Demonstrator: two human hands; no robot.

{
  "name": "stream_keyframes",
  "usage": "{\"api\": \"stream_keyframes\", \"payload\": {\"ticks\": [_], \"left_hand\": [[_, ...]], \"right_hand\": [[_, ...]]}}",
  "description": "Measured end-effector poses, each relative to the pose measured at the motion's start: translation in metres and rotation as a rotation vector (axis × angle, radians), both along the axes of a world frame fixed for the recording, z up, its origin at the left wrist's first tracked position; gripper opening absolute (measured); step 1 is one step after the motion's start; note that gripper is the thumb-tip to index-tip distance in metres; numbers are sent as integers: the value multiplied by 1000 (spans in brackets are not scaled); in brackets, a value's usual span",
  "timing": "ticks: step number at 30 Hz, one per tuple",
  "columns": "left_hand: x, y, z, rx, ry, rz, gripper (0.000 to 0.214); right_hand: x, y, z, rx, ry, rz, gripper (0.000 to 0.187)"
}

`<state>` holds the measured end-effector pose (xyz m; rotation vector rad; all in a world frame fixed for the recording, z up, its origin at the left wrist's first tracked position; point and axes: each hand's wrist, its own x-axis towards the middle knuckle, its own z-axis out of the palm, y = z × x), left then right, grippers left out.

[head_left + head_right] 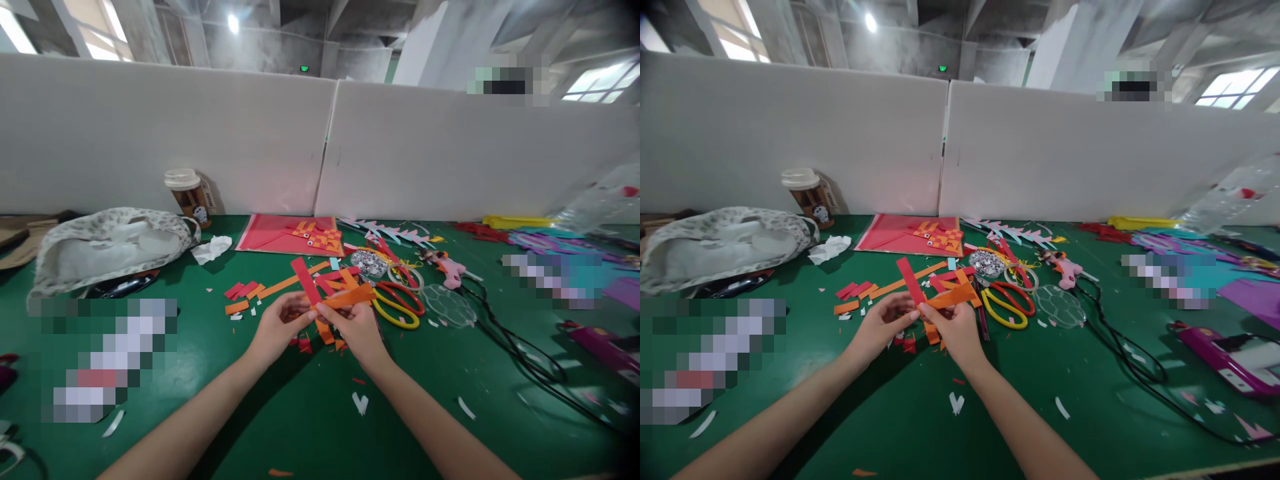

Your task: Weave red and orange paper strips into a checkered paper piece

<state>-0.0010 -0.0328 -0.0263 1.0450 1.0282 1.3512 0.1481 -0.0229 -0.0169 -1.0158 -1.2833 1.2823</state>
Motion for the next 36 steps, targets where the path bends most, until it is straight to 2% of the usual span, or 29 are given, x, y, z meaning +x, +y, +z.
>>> {"api": "stream_keyframes", "payload": {"ticks": [2, 4, 16, 23, 32, 36], "left_hand": [[-1, -1, -1, 11, 94, -84, 29], [-2, -2, -1, 25, 165, -129, 22], [-4, -1, -1, 23, 232, -75, 22], [-6, 0, -8, 24, 240, -107, 23], [-6, 6, -7, -15, 64, -21, 27], [-7, 5, -7, 26, 66, -74, 25]], "right_hand": [[0, -1, 2, -2, 15, 8, 19], [0, -1, 2, -3, -6, 19, 20], [0, 1, 0, 24, -70, 15, 28], [0, 0, 3, 41, -149, -5, 30], [-1, 0, -4, -26, -138, 12, 29], [-1, 0, -2, -34, -125, 10, 27]]}}
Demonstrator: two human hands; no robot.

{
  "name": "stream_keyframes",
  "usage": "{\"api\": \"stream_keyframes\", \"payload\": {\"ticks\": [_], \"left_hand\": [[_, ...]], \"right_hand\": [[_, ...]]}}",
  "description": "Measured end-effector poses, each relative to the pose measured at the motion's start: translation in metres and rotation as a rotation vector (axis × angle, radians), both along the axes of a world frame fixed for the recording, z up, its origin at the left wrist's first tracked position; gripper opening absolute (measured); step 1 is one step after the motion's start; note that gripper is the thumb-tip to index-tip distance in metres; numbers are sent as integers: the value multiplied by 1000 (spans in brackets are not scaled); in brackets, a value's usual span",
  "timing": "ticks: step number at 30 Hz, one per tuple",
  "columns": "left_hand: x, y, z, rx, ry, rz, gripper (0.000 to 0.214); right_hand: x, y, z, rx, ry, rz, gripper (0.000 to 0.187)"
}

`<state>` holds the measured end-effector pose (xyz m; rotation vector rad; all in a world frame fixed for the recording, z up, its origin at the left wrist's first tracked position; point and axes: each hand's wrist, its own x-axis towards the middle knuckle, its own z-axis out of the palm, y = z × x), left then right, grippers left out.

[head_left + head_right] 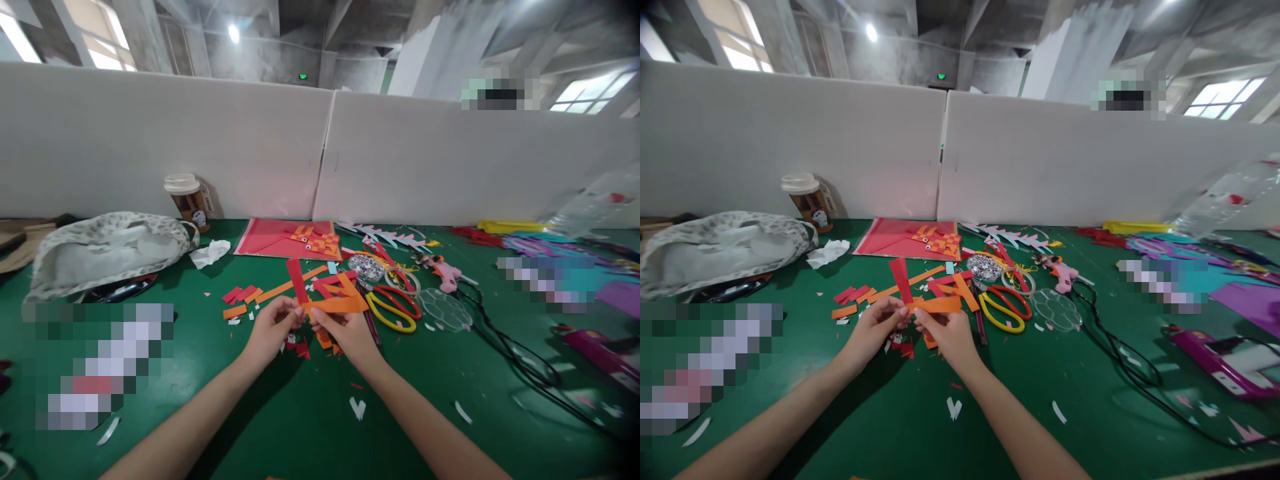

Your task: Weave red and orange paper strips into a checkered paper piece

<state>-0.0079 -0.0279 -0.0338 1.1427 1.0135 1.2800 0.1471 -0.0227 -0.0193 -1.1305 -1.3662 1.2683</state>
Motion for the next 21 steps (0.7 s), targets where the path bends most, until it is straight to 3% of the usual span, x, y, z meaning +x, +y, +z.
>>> {"api": "stream_keyframes", "payload": {"ticks": [5, 11, 21], "left_hand": [[-1, -2, -4, 30, 84, -65, 23], [1, -3, 1, 25, 110, -6, 25], [1, -5, 10, -120, 16, 7, 27]], "right_hand": [[1, 0, 3, 3, 5, 16, 24], [3, -1, 2, 32, -58, 59, 27], [2, -3, 6, -31, -72, 81, 27]]}}
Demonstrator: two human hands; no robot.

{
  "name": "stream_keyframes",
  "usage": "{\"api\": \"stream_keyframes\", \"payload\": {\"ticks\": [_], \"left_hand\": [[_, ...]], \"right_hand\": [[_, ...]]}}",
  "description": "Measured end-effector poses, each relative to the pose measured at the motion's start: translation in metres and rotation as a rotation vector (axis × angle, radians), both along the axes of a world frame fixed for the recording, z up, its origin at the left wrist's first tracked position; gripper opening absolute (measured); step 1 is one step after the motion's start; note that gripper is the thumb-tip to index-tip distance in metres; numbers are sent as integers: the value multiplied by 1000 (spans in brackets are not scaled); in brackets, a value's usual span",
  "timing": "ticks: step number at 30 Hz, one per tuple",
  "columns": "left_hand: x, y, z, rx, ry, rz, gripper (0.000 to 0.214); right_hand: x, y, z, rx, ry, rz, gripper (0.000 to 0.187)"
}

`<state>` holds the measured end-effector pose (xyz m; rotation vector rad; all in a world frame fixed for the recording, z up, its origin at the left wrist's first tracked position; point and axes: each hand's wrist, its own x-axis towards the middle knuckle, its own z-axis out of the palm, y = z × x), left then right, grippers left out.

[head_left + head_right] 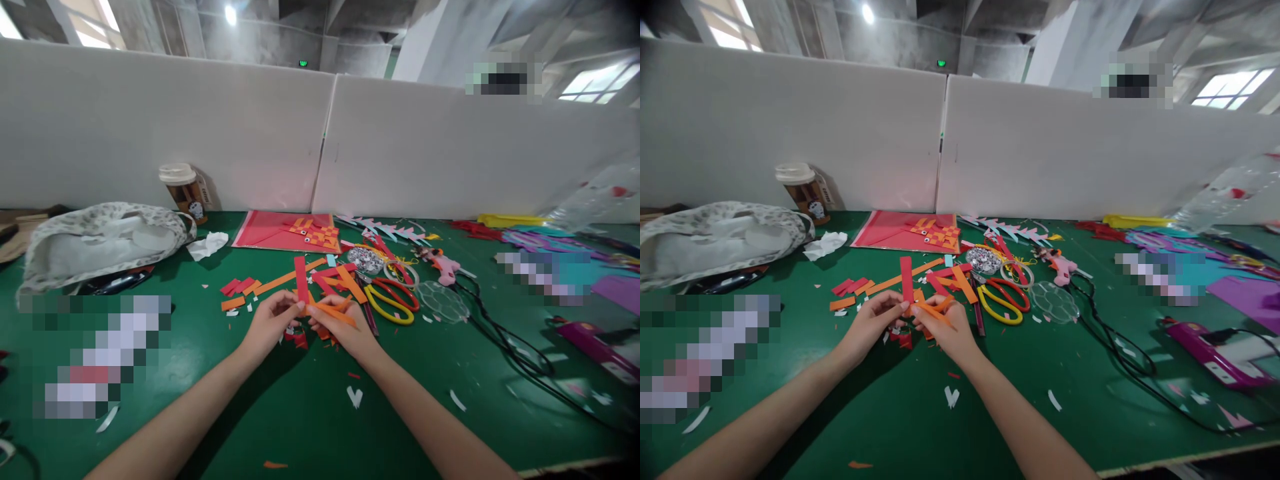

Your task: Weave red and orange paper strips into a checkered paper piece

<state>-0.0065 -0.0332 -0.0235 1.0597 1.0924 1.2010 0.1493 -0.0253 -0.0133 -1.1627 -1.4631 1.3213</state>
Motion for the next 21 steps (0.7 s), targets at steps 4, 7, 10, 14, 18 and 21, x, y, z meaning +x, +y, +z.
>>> {"api": "stream_keyframes", "payload": {"ticks": [4, 7, 10, 14, 18, 21], "left_hand": [[-1, 2, -3, 27, 31, -10, 26], [-1, 2, -4, 48, 65, -13, 26], [0, 0, 0, 59, 57, 6, 26], [-1, -1, 6, 95, 84, 74, 26], [-1, -2, 6, 95, 91, 22, 25], [0, -2, 4, 60, 10, -27, 25]], "right_hand": [[-1, 0, -1, -18, -2, -34, 25], [0, 0, -3, 31, 42, -51, 25], [1, 0, -3, -3, -17, -16, 28], [2, 1, 0, -56, -34, -18, 37], [1, 2, 2, -41, 84, 24, 34], [1, 1, 3, -30, 81, 41, 37]]}}
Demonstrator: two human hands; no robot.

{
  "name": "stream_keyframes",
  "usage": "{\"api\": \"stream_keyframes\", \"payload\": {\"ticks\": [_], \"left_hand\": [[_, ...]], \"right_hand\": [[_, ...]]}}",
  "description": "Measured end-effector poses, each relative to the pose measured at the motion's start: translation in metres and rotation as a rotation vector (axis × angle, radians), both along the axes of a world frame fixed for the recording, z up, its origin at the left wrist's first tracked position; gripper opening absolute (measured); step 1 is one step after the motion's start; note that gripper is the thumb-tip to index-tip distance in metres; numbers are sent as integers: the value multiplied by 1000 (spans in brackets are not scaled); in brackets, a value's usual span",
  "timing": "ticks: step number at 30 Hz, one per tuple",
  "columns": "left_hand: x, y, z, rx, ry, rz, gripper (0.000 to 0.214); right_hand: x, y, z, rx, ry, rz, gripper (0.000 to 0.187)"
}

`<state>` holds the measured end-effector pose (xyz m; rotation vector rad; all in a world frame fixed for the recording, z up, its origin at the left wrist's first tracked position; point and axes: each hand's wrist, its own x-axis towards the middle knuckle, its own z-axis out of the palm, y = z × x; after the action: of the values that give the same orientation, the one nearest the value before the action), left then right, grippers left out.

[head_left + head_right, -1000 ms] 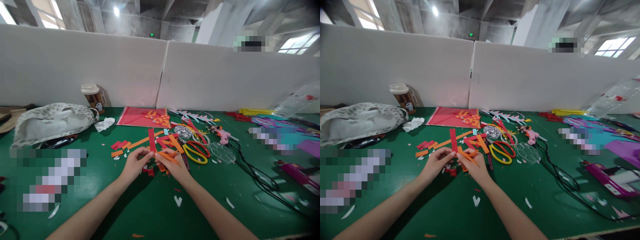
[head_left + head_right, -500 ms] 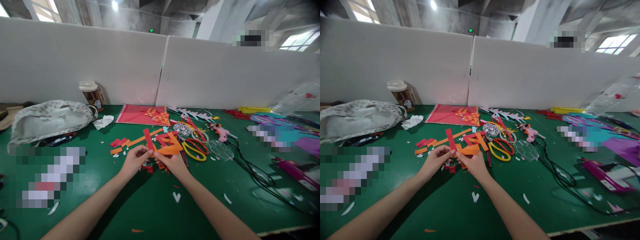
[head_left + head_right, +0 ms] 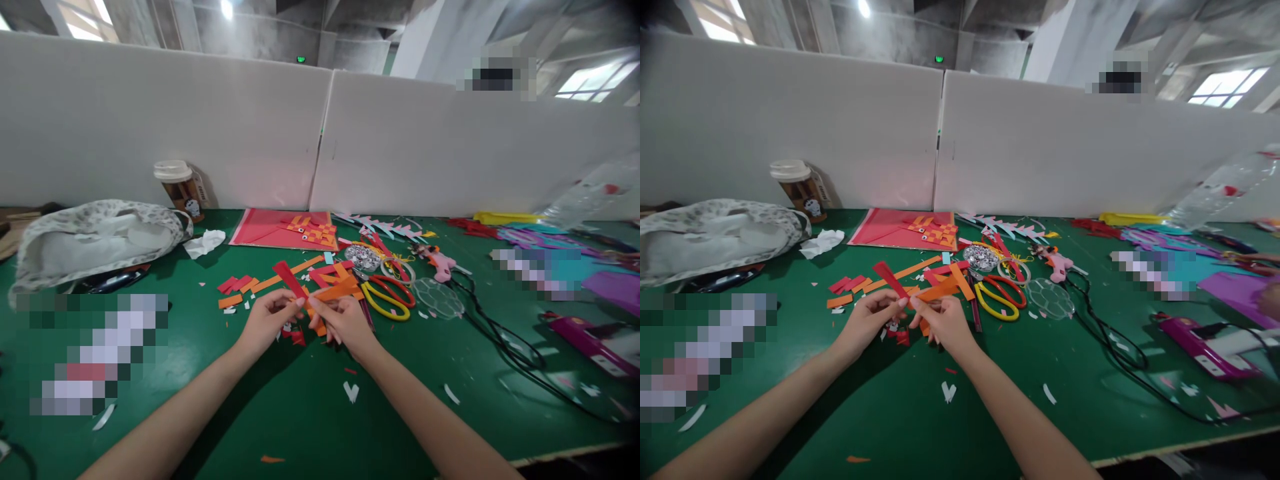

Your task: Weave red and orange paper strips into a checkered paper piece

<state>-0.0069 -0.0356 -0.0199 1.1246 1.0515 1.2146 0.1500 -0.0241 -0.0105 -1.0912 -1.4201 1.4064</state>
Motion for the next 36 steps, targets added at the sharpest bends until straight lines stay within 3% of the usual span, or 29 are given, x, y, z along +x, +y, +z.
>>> {"api": "stream_keyframes", "payload": {"ticks": [6, 13, 17, 21, 29, 36], "left_hand": [[-1, -1, 1, -42, -52, -30, 24], [-1, -3, 1, 8, -27, -14, 20], [-2, -4, 3, 34, 23, 0, 20], [-2, -3, 3, 4, -71, -29, 24], [2, 4, -8, -26, -123, -37, 28], [1, 2, -3, -72, -123, 3, 30]], "right_hand": [[-1, -1, 0, 48, 112, -54, 26], [-1, -1, 4, 24, 134, -166, 28], [0, 1, 2, 52, 74, -225, 31], [1, 3, -3, 134, -6, -253, 28], [1, -1, 0, 253, -162, -236, 23], [4, 1, 4, 245, -168, -304, 20]]}}
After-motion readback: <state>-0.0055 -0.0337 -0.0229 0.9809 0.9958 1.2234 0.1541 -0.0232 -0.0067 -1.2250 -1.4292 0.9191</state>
